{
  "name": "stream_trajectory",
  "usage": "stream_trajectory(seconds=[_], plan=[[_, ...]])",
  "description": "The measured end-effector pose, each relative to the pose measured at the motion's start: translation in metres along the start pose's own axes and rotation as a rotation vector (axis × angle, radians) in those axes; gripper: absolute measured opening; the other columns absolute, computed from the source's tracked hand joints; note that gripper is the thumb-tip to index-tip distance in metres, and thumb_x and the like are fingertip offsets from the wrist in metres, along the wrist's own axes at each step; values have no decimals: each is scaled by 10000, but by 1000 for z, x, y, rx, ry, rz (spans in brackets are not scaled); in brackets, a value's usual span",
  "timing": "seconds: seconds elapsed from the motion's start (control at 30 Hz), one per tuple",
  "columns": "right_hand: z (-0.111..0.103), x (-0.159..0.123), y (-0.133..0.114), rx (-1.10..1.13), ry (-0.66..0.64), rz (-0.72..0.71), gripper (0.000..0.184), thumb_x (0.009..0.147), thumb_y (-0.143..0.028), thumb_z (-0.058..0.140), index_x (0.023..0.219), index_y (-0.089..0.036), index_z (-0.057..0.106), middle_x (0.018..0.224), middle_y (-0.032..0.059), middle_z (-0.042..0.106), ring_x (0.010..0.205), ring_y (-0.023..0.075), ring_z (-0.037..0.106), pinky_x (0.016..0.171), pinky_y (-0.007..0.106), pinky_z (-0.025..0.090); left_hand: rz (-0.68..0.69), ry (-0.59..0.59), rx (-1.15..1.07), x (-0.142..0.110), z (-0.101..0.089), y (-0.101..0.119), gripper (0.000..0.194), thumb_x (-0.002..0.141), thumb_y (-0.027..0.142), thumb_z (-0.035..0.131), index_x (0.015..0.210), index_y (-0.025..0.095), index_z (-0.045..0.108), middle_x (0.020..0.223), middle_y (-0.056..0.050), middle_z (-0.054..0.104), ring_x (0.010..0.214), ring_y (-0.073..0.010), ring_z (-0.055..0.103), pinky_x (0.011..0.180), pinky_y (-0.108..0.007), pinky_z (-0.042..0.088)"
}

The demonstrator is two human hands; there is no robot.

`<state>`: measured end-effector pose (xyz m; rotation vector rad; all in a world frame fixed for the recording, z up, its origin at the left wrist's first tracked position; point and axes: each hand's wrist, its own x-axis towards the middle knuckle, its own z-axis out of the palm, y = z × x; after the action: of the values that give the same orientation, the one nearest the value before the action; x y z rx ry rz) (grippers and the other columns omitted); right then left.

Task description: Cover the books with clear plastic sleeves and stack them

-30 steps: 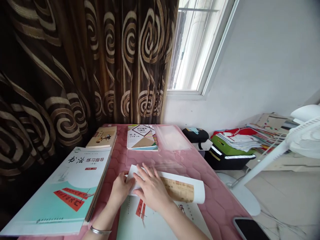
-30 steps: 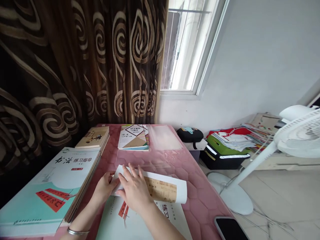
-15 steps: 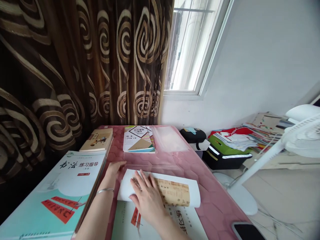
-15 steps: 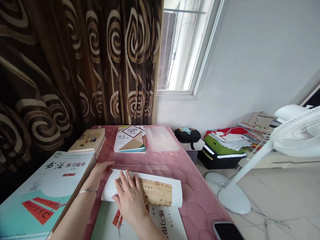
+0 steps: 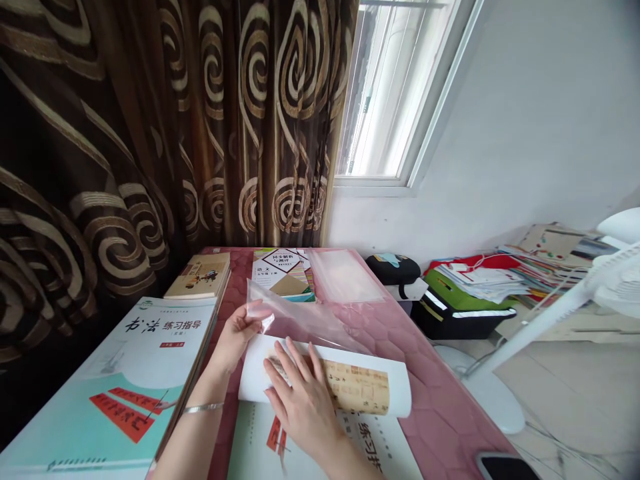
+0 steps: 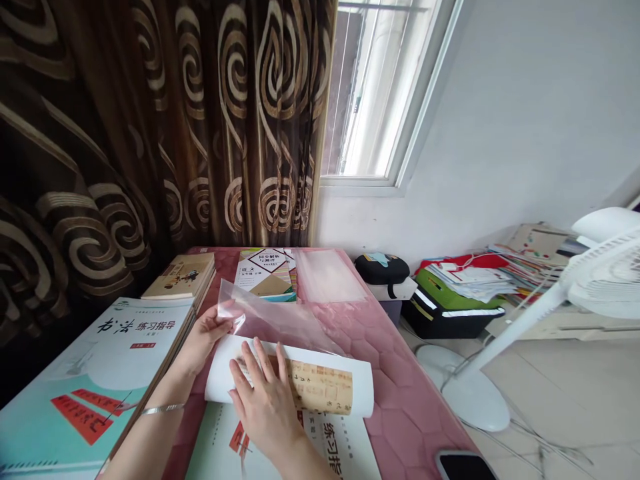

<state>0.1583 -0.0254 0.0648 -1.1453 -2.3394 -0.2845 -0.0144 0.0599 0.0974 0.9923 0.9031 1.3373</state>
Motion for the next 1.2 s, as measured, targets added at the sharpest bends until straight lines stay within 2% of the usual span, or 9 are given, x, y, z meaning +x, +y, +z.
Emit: stream_trajectory(seconds=[0.07,0.13,0.27,0.43,0.53,0.73,0.97,1.07,1.2], plan=[[1,-1,0,4,-27,-8,421,965,-290,464,1385,-266,467,1534,45,380,1433,301,267,1144,606,188,13,-10,37,-11,-7,-8,605,642,289,810,1192,176,583,1020,-84,748,916,-207,689,797,-296,512],[5,-2,0,11,-58,-6,423,965,-314,468,1385,-260,465,1524,53,396,1432,310,268,1141,616,182,-28,35,31,-20,-17,-22,636,653,319,798,1221,169,554,1039,-101,744,976,-241,681,834,-330,510],[18,-4,-2,1,-82,21,414,966,-328,472,1374,-257,476,1490,62,448,1401,312,332,1128,596,225,-120,54,-61,-27,-29,-41,688,721,290,729,1331,154,443,1071,-132,735,1026,-271,669,873,-388,503],[27,-2,-1,-95,-7,56,389,964,-322,488,1348,-259,507,1452,66,497,1351,302,408,1115,556,246,-133,-15,-127,-28,-25,-35,862,666,138,696,1443,196,328,1055,-80,740,1001,-262,676,890,-384,490],[27,-1,-1,-128,22,42,395,951,-306,514,1343,-258,515,1441,69,508,1348,298,408,1120,543,232,-101,-77,-146,-31,-24,-31,892,665,114,687,1462,240,306,1097,-61,723,990,-254,675,869,-370,494],[25,-2,-5,-127,18,8,435,942,-325,523,1373,-271,494,1475,57,469,1361,302,383,1123,536,217,-66,-140,-110,-38,-22,-29,796,724,168,712,1434,284,371,1199,-65,682,1041,-249,650,897,-371,491],[24,2,-5,-122,19,19,419,958,-362,500,1369,-282,504,1482,56,459,1357,303,386,1114,534,228,-8,-162,-46,-41,-15,-27,776,800,324,702,1483,306,334,1343,-54,602,1221,-260,548,1061,-388,393],[25,5,-5,-128,31,28,401,969,-370,482,1360,-286,514,1474,51,470,1351,304,393,1101,535,246,24,-136,17,-39,-19,-28,665,813,354,689,1427,291,443,1369,-48,580,1252,-251,520,1093,-375,357],[25,6,-6,-132,38,21,400,973,-367,472,1364,-287,509,1477,45,466,1358,309,382,1091,540,256,4,-147,68,-38,-25,-27,453,798,369,707,1220,227,625,1219,-68,668,1109,-250,611,981,-375,450]])
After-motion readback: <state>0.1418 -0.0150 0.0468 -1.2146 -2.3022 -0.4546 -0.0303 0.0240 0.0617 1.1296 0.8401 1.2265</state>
